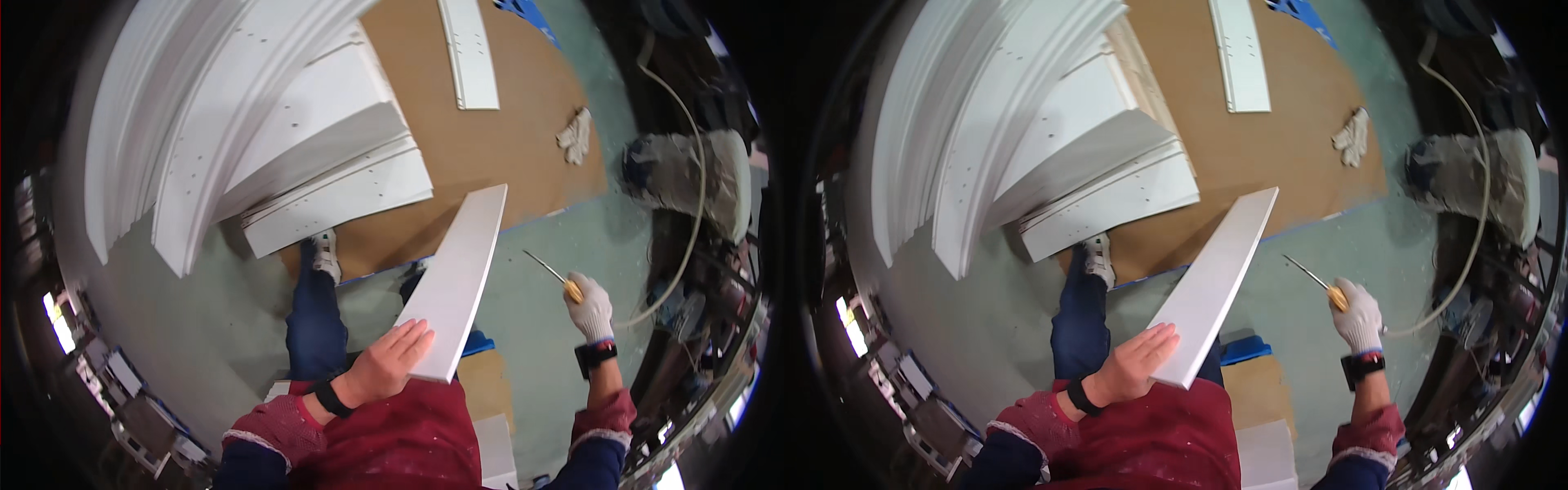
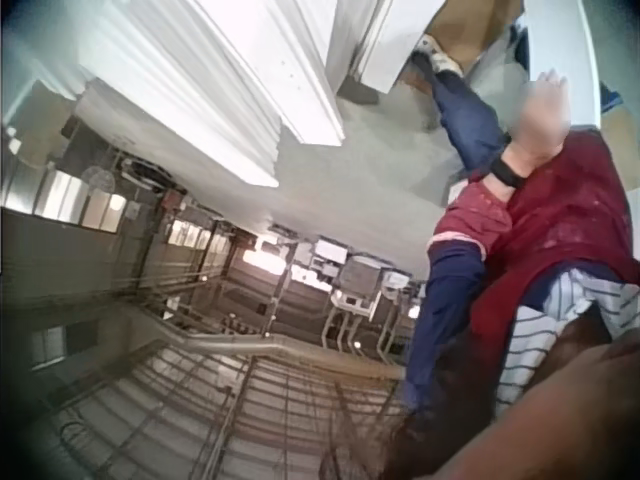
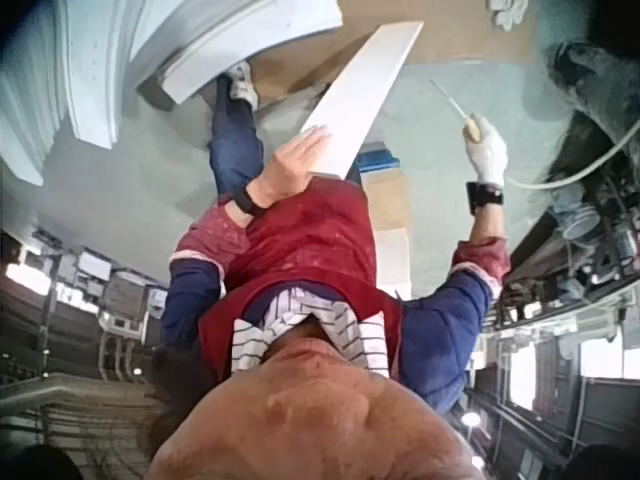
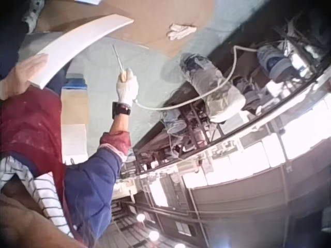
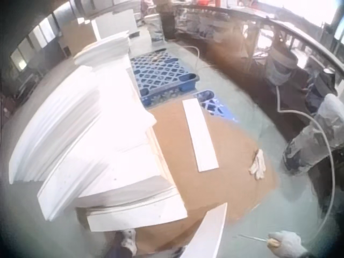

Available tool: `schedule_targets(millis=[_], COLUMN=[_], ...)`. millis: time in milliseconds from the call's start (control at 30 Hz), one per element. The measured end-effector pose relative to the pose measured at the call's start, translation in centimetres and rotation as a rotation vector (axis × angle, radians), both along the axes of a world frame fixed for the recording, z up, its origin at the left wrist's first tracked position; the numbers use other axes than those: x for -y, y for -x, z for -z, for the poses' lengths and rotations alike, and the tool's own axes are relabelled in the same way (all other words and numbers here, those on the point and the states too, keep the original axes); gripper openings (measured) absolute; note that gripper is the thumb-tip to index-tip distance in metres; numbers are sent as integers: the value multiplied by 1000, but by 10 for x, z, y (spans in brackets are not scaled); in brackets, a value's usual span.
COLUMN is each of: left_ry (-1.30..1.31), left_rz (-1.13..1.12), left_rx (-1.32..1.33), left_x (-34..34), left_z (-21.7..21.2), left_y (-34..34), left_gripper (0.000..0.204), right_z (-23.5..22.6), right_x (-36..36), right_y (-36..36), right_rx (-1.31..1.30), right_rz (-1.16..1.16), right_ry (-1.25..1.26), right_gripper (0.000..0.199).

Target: The person repeatedly picks up white rectangular panels with pre-drilled holes from a stack on a workbench. They use a screwdriver to tap the edges of each panel before placing it back onto the stack. The person handles the panels one at a time in a repetitive cycle throughout the video.

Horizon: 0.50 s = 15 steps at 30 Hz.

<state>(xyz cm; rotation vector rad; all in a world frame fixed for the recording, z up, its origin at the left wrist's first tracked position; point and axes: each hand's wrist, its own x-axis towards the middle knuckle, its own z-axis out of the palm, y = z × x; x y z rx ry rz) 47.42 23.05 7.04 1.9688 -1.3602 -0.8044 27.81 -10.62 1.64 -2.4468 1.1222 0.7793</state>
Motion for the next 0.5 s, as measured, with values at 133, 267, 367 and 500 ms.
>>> schedule_targets(millis=[133, 267, 367, 500], left_ry=[-97, -33, 45, 376], left_rz=[-572, -751, -1055, -1364], left_rx=[-282, -412, -795, -1148], left_x=[-6, -44, -84, -122], left_z=[-8, -37, -72, -95], left_y=[-31, -61, -63, -54], left_gripper=[41, 31, 29, 37], right_z=[13, 13, 11, 11], right_x=[7, -2, -14, -26], right_y=[59, 85, 77, 45], right_rx=[156, 19, -110, -114], right_rz=[-55, -164, -207, -230], right_ry=[64, -68, -193, -159], right_gripper=[31, 21, 18, 17])
